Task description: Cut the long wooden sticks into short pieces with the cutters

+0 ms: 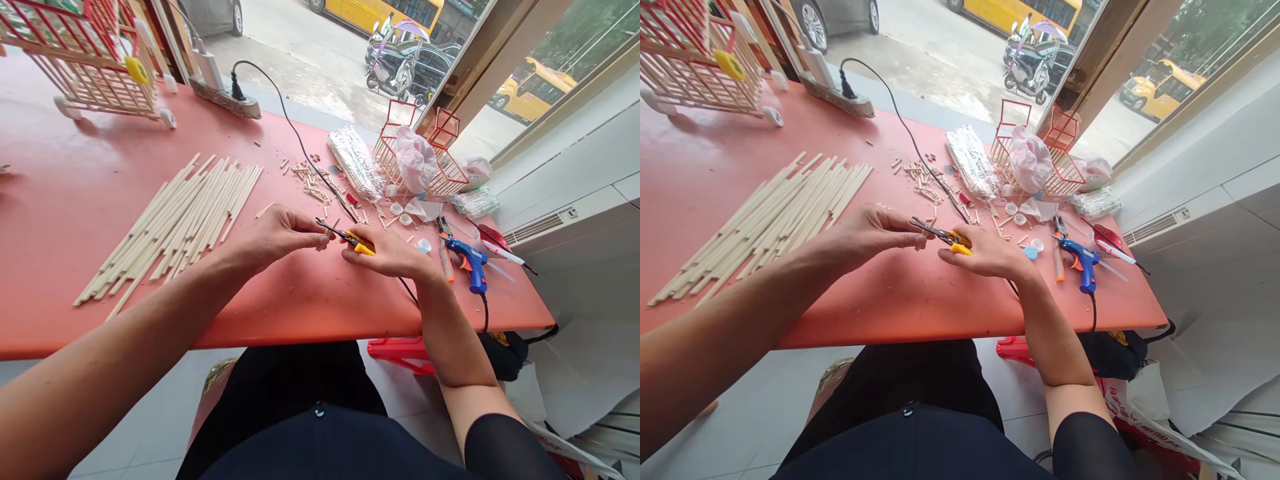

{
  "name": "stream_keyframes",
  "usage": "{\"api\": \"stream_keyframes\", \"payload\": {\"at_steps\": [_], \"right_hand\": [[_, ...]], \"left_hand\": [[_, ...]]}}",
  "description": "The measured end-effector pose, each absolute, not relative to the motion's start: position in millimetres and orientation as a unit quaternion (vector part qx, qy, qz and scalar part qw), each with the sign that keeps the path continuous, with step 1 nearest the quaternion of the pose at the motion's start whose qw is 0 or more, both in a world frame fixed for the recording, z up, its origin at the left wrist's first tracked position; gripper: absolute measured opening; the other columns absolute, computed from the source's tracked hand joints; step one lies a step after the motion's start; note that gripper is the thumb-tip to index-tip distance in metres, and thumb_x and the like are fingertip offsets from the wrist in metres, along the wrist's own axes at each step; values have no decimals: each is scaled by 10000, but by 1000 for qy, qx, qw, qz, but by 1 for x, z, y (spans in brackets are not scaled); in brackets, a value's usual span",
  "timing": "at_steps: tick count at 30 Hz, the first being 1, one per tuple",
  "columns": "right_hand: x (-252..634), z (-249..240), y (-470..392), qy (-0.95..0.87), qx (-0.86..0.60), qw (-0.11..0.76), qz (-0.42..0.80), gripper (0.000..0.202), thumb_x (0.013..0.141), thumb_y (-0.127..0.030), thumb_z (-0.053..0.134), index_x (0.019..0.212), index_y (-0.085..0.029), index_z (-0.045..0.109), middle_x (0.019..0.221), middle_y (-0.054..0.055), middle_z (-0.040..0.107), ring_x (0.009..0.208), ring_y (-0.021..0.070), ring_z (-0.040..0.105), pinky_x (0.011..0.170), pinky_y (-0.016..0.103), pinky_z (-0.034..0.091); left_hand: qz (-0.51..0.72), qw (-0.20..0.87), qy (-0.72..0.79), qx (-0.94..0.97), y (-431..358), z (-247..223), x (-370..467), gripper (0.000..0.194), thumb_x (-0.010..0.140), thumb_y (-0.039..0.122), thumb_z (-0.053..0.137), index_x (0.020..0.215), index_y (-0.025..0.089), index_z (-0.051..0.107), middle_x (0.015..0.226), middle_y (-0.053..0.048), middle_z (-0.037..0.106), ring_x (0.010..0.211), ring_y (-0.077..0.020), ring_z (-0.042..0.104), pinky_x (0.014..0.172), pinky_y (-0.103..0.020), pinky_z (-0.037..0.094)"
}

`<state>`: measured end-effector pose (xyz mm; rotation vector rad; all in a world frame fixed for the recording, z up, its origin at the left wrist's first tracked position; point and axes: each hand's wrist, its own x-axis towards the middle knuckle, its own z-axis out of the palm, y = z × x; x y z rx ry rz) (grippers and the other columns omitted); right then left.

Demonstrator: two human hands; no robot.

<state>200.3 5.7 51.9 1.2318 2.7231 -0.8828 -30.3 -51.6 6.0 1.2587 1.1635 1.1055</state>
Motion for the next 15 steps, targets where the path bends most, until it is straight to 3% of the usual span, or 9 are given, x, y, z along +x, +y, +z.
{"api": "stream_keyframes", "payload": {"at_steps": [15], "right_hand": [[197, 55, 6, 870, 402, 18, -286, 412, 953, -566, 584, 1117, -201, 681, 933, 29, 648, 847, 207, 565, 746, 338, 365]], "left_hand": [[469, 484, 488, 555, -49, 5, -31, 99, 704, 277, 857, 762, 201, 885, 797, -61, 826, 823, -229, 731, 767, -329, 557]]}}
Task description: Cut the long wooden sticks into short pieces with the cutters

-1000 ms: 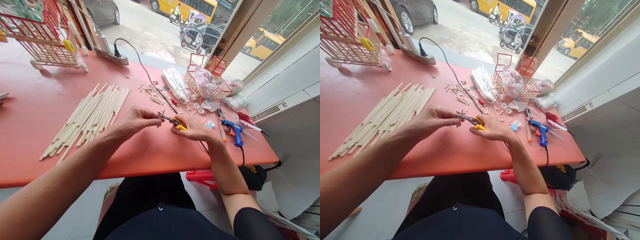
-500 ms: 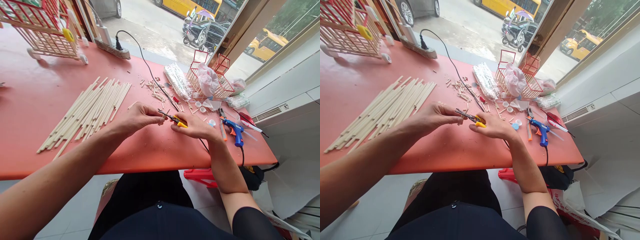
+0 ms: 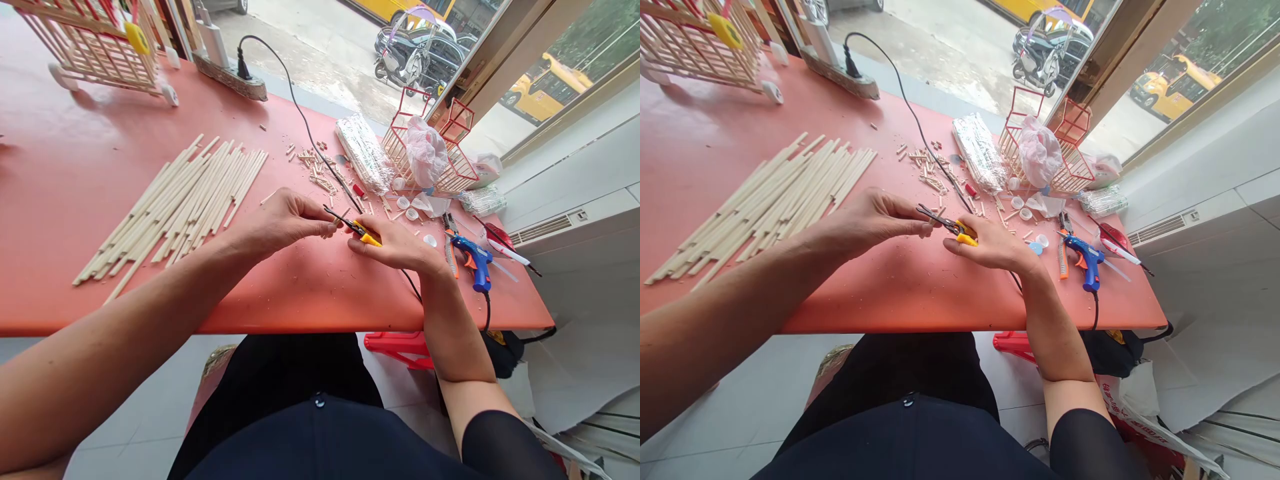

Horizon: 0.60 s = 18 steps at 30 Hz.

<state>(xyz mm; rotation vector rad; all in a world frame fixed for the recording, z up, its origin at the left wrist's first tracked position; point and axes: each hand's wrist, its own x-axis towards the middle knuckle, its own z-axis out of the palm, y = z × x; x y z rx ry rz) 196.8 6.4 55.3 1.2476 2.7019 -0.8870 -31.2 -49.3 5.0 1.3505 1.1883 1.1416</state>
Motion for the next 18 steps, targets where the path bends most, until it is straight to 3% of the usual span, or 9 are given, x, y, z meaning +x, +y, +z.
{"api": "stream_keyframes", "payload": {"at_steps": [18], "right_hand": [[193, 50, 7, 872, 402, -5, -279, 381, 943, -570, 581, 987, -197, 647, 877, 22, 603, 824, 194, 540, 733, 332, 360]], "left_hand": [[461, 485, 498, 552, -47, 7, -33, 115, 703, 277, 855, 759, 180, 877, 729, -64, 796, 788, -222, 724, 737, -326, 560]]}}
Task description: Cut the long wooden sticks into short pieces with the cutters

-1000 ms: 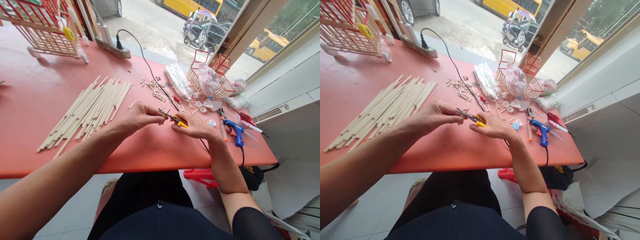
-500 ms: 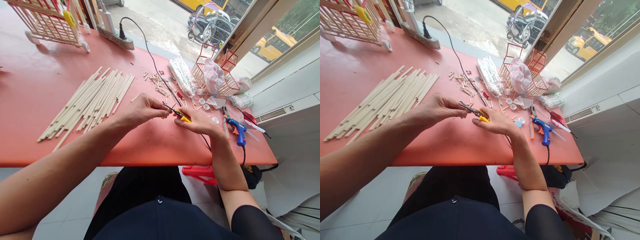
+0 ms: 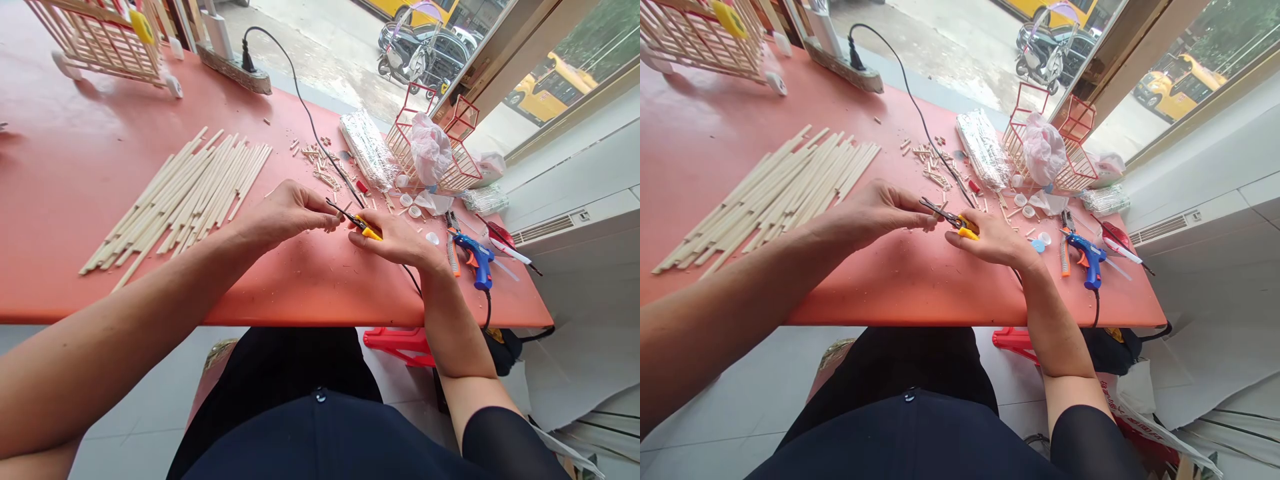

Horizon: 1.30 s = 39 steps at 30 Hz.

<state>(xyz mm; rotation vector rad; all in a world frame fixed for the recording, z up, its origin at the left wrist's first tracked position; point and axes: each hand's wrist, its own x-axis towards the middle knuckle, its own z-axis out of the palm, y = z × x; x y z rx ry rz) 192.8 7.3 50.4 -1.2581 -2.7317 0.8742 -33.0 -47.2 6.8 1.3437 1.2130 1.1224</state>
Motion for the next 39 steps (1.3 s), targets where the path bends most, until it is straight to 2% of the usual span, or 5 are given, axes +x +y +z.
{"api": "stream_keyframes", "payload": {"at_steps": [15, 28, 35, 39], "right_hand": [[190, 50, 6, -875, -408, 10, 260, 401, 936, -600, 585, 903, -201, 601, 830, 5, 572, 782, 177, 513, 720, 330, 328], [190, 51, 5, -875, -410, 1, 257, 422, 942, -609, 582, 956, -191, 639, 835, 10, 575, 795, 186, 528, 738, 338, 343], [193, 58, 9, -870, -399, -12, 288, 438, 949, -605, 611, 1082, -196, 692, 958, 50, 676, 888, 229, 581, 776, 345, 390], [192, 62, 10, -869, -395, -20, 297, 406, 943, -581, 649, 1081, -202, 702, 978, 58, 694, 926, 245, 596, 798, 345, 410]], "left_hand": [[467, 511, 481, 538, -46, 6, -32, 117, 697, 272, 862, 760, 176, 884, 671, -68, 764, 669, -166, 627, 587, -277, 458], [467, 536, 477, 516, -46, 7, -31, 101, 682, 247, 888, 739, 164, 875, 647, -71, 747, 624, -149, 609, 565, -268, 471], [470, 532, 482, 514, -46, 7, -30, 80, 699, 250, 879, 738, 180, 878, 667, -71, 755, 627, -144, 597, 587, -275, 473], [462, 543, 476, 514, -45, 5, -31, 102, 696, 266, 902, 748, 181, 880, 669, -76, 755, 604, -140, 582, 582, -283, 469]]}}
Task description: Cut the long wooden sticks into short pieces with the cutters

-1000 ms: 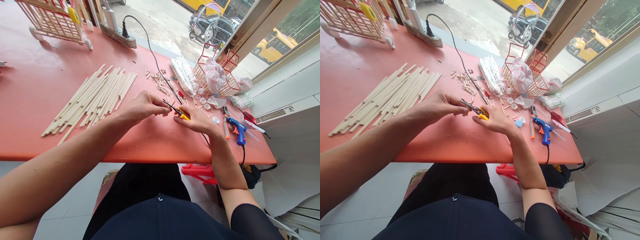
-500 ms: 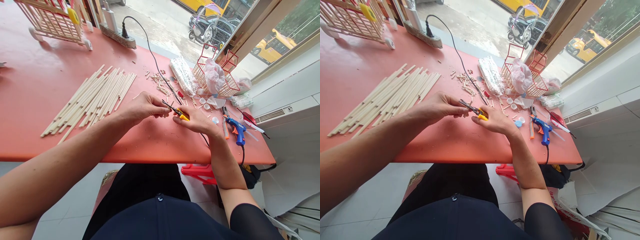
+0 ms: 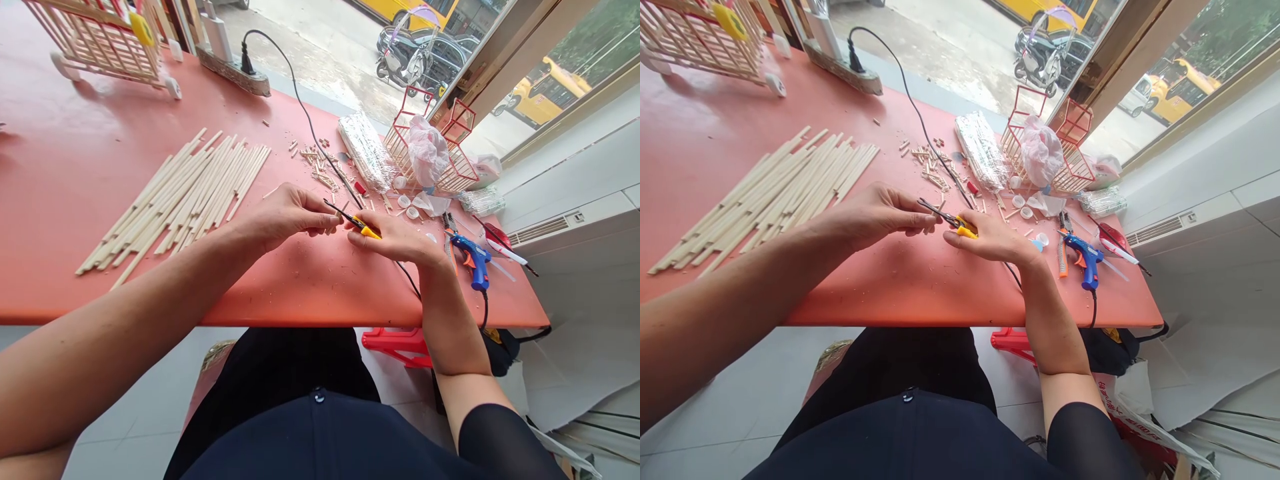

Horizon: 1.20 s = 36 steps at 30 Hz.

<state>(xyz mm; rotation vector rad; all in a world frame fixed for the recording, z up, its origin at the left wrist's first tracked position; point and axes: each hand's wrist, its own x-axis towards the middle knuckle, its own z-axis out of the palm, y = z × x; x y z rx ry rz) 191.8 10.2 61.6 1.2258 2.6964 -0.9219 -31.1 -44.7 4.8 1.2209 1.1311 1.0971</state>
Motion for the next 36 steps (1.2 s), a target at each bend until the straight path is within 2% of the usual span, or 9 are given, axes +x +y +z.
{"api": "stream_keyframes", "payload": {"at_steps": [9, 16, 24, 31, 36], "right_hand": [[190, 65, 9, 872, 395, 29, -288, 406, 945, -592, 660, 1066, -207, 705, 965, 62, 694, 946, 258, 602, 795, 345, 420], [191, 65, 9, 871, 406, 27, -277, 412, 945, -609, 655, 1020, -206, 693, 912, 53, 674, 896, 241, 594, 773, 342, 405], [193, 63, 12, 874, 392, 24, -286, 428, 955, -607, 618, 1051, -199, 704, 994, 67, 700, 941, 249, 604, 786, 338, 421], [192, 63, 10, 874, 393, 29, -285, 470, 958, -621, 584, 1074, -185, 715, 1052, 88, 712, 970, 261, 620, 801, 349, 426], [190, 61, 9, 875, 399, 30, -274, 469, 972, -600, 574, 1107, -175, 719, 1028, 79, 712, 947, 247, 607, 791, 342, 410]], "left_hand": [[465, 561, 468, 500, -45, 5, -32, 121, 694, 274, 925, 739, 171, 880, 675, -88, 763, 602, -139, 583, 588, -291, 475], [479, 516, 493, 511, -47, 5, -33, 150, 700, 298, 918, 750, 167, 866, 688, -85, 751, 632, -170, 616, 638, -335, 506], [478, 513, 491, 518, -47, 4, -31, 75, 711, 256, 871, 741, 187, 876, 669, -61, 745, 619, -148, 600, 605, -300, 494], [481, 519, 481, 517, -46, 4, -31, 96, 695, 257, 885, 757, 183, 881, 679, -71, 762, 630, -154, 609, 609, -298, 507], [483, 521, 479, 516, -46, 5, -31, 89, 695, 243, 882, 744, 169, 875, 680, -72, 763, 624, -144, 596, 600, -287, 494]]}}
